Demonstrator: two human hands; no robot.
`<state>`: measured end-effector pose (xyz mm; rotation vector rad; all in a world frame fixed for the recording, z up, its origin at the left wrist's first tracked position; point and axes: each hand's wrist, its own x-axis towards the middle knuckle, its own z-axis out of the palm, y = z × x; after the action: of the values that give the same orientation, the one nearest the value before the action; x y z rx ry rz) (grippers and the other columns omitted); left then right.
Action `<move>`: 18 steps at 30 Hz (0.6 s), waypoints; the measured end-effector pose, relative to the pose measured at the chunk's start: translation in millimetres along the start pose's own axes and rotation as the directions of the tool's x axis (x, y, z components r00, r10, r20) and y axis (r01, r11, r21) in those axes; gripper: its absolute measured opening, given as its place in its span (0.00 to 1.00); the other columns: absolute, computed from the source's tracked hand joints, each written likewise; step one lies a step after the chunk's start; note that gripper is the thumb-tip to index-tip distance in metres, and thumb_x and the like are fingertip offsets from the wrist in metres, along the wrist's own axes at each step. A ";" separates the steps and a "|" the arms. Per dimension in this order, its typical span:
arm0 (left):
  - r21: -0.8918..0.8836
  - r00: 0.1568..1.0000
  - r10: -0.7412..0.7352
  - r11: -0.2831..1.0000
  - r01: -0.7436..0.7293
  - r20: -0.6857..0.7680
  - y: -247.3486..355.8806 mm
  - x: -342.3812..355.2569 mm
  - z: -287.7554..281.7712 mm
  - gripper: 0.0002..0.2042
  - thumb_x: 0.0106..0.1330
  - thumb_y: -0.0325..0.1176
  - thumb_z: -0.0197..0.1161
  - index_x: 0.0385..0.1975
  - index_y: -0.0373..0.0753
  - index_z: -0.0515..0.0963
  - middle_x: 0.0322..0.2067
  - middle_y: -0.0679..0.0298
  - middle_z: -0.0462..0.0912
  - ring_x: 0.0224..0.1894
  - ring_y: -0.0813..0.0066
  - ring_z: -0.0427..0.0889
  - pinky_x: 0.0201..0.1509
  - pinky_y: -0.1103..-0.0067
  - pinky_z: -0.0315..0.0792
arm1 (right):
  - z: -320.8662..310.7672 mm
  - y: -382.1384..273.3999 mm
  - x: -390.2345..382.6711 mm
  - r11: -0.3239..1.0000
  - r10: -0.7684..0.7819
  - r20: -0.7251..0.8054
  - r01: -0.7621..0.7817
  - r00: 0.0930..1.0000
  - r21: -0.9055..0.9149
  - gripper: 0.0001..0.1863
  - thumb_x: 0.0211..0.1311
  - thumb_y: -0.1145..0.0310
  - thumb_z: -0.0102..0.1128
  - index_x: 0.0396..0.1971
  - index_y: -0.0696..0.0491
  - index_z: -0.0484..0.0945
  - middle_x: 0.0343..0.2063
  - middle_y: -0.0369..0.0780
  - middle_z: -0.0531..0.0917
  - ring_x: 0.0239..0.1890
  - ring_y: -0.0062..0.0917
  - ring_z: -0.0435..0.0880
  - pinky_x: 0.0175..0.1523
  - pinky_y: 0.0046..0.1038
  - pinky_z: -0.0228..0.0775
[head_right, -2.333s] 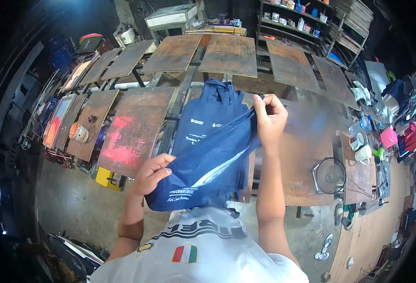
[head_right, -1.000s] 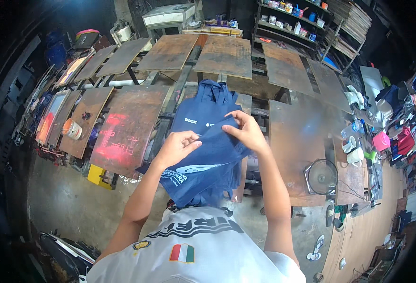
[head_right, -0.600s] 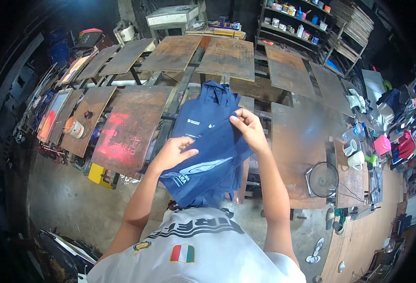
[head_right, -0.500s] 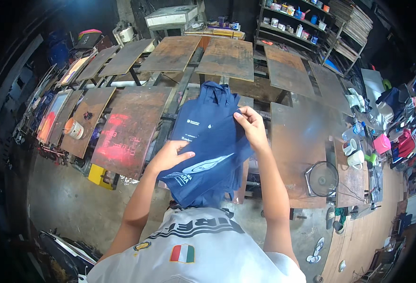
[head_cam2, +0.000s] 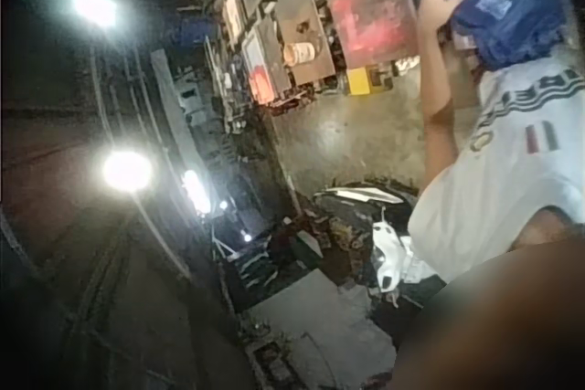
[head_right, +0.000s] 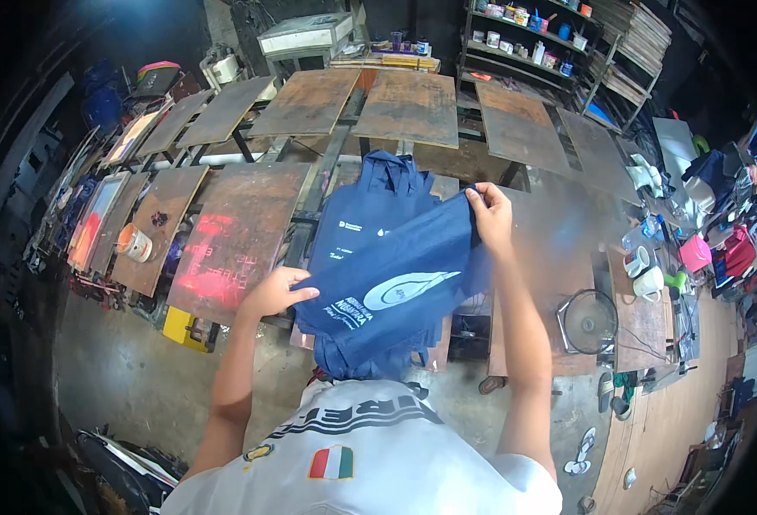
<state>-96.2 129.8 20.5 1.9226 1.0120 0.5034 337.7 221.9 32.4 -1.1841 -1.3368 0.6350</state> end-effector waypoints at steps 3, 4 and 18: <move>-0.101 0.993 0.027 0.994 -0.038 -0.111 7.0 -6.0 -2.0 0.11 0.65 0.32 0.67 0.39 0.28 0.81 0.31 0.66 0.83 0.36 0.84 0.77 0.42 0.81 0.73 | -6.8 -15.7 9.3 1.000 0.006 0.031 -0.007 0.999 0.007 0.05 0.65 0.73 0.63 0.37 0.59 0.80 0.27 0.29 0.80 0.30 0.09 0.74 0.37 0.14 0.66; -0.170 0.983 0.009 0.985 -0.041 -0.184 4.7 -4.5 -0.5 0.11 0.66 0.32 0.67 0.40 0.29 0.81 0.31 0.66 0.84 0.35 0.84 0.78 0.41 0.82 0.73 | -8.4 -15.2 15.2 0.999 -0.034 0.009 0.034 0.999 -0.003 0.06 0.66 0.72 0.63 0.37 0.59 0.80 0.28 0.29 0.80 0.31 0.10 0.75 0.38 0.14 0.67; -0.612 0.802 -0.203 0.754 -0.238 -0.562 -30.4 6.6 15.1 0.10 0.71 0.31 0.61 0.43 0.30 0.80 0.37 0.63 0.86 0.36 0.82 0.82 0.44 0.84 0.74 | -22.2 -38.9 12.1 0.997 -0.081 -0.058 0.079 0.995 -0.026 0.08 0.69 0.69 0.60 0.40 0.59 0.79 0.32 0.31 0.82 0.37 0.14 0.78 0.45 0.17 0.68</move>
<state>-96.0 135.9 -13.5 1.1200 1.0009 1.3593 350.8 213.4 76.1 -1.1542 -1.3382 0.5243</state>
